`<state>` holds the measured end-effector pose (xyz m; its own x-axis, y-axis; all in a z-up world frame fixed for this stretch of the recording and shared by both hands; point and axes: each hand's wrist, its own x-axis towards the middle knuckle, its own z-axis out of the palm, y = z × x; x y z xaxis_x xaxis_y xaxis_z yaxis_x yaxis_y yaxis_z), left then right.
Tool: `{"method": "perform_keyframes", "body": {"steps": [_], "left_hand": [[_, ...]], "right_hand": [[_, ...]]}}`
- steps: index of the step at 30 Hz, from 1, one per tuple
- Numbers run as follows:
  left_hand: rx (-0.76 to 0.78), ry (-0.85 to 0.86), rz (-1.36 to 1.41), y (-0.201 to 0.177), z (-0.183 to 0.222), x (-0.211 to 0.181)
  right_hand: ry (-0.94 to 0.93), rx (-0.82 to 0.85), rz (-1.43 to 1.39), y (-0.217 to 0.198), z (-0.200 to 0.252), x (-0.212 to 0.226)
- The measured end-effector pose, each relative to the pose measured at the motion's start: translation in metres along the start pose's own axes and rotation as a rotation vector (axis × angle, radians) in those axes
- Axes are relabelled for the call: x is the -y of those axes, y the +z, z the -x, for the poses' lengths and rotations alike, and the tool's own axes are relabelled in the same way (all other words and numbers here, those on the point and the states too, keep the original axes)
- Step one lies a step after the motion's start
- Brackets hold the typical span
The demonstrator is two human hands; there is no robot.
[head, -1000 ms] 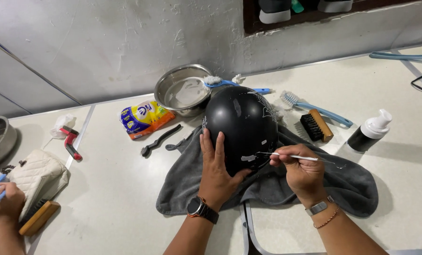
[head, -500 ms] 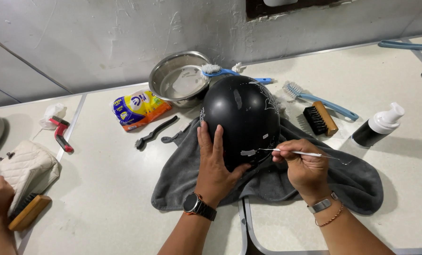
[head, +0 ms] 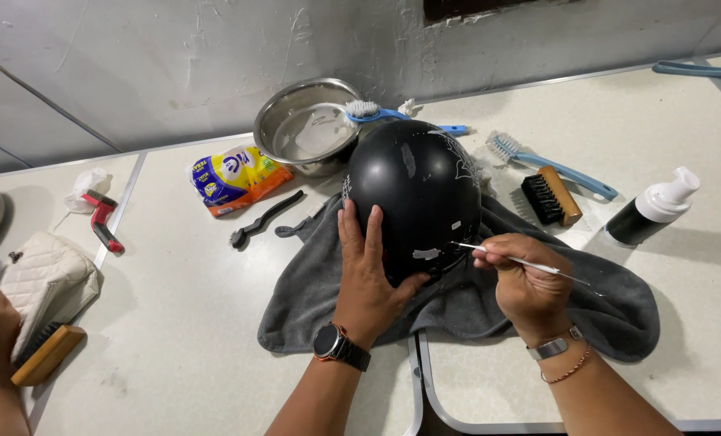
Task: Scraping a sticker off a motorcycle helmet using a pick tool and then wiping it clean.
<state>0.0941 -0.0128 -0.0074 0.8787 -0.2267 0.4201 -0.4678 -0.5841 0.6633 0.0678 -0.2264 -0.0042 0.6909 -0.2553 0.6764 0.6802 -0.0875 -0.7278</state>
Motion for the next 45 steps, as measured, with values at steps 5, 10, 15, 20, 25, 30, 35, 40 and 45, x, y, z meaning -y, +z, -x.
{"method": "perform_keyframes", "body": {"steps": [5,10,15,20,25,30,35,40,45], "left_hand": [[-0.013,0.008,-0.009,0.001,0.001,0.001],[-0.002,-0.003,-0.010,-0.001,0.002,-0.003],[0.006,-0.014,-0.020,-0.002,0.003,-0.003],[0.009,-0.028,-0.024,-0.001,0.002,-0.004],[0.003,-0.029,-0.033,0.000,0.003,-0.003],[0.003,-0.020,-0.053,0.000,0.003,-0.004],[0.001,-0.030,-0.036,-0.001,0.004,-0.005],[0.003,-0.028,-0.037,-0.002,0.003,-0.005],[0.008,-0.036,-0.031,-0.001,0.003,-0.003]], "right_hand": [[-0.020,0.022,0.030,0.001,0.001,-0.001],[-0.022,0.000,0.006,0.003,0.001,0.001],[-0.041,-0.010,0.038,0.002,0.003,-0.001],[-0.053,-0.010,0.026,0.000,0.003,-0.004],[-0.032,-0.010,-0.005,-0.003,0.005,-0.008],[-0.022,0.009,-0.037,0.002,0.004,-0.001],[-0.025,-0.010,0.000,0.000,0.005,-0.006],[-0.024,-0.016,0.006,0.002,0.004,-0.002],[-0.028,-0.017,0.003,0.001,0.004,-0.003]]}}
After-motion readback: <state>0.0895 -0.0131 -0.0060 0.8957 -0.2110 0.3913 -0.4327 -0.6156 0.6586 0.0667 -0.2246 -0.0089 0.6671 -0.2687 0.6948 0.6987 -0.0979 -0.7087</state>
